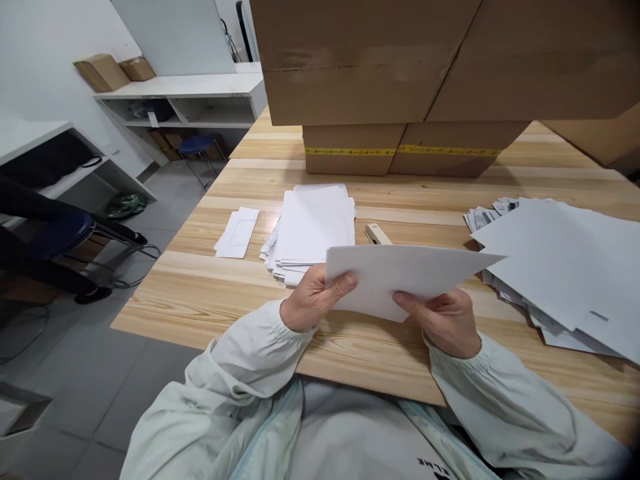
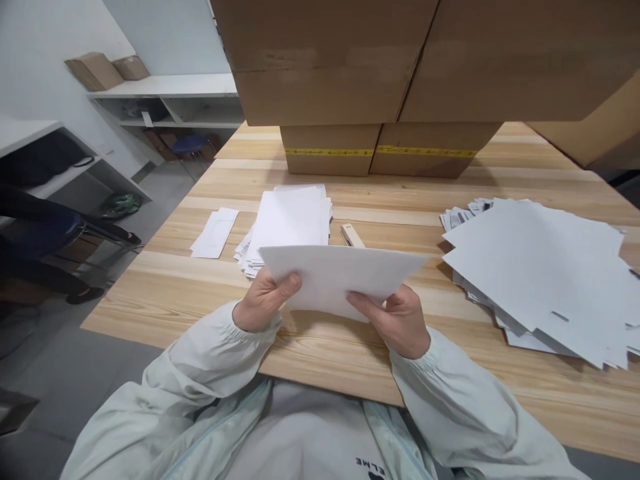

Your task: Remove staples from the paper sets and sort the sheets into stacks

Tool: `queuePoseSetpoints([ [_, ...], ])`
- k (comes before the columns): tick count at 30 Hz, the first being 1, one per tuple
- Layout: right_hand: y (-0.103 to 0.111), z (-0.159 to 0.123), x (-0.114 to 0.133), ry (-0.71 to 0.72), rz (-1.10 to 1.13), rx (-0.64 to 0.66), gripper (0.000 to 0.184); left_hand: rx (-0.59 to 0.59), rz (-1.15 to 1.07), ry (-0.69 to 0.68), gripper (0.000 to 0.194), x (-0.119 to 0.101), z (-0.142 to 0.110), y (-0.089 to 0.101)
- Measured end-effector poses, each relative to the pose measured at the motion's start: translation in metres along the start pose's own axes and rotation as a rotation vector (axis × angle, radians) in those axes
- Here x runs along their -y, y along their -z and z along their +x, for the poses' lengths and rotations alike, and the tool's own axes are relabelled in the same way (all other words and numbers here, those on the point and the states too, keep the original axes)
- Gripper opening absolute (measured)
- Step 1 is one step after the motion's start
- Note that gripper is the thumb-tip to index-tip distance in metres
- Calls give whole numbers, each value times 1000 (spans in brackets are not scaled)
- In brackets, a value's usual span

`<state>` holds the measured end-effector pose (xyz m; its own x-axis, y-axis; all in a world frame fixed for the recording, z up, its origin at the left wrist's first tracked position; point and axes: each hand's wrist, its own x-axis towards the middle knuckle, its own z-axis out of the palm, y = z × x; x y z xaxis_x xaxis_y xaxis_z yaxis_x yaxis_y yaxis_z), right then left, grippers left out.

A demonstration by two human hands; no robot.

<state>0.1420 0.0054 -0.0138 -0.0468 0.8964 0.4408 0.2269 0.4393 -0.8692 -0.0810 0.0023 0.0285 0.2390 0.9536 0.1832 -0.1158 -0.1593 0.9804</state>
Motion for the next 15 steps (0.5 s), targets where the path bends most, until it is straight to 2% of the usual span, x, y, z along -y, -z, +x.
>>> queuePoseSetpoints([
  [5, 2, 0, 0, 11, 24, -19, 10, -55, -15, 1, 53, 8, -3, -2],
  [10, 4, -4, -3, 40, -4, -14, 12, -84, -38, -22, 48, 3, -4, -11],
  [13, 12, -9, 2, -2, -88, -76, 30, -96, -96, 4, 41, -3, -5, -23],
  [15, 22, -11, 8, -123, -152, -79, 47, -145, -148, 74, 37, -4, -8, -32],
])
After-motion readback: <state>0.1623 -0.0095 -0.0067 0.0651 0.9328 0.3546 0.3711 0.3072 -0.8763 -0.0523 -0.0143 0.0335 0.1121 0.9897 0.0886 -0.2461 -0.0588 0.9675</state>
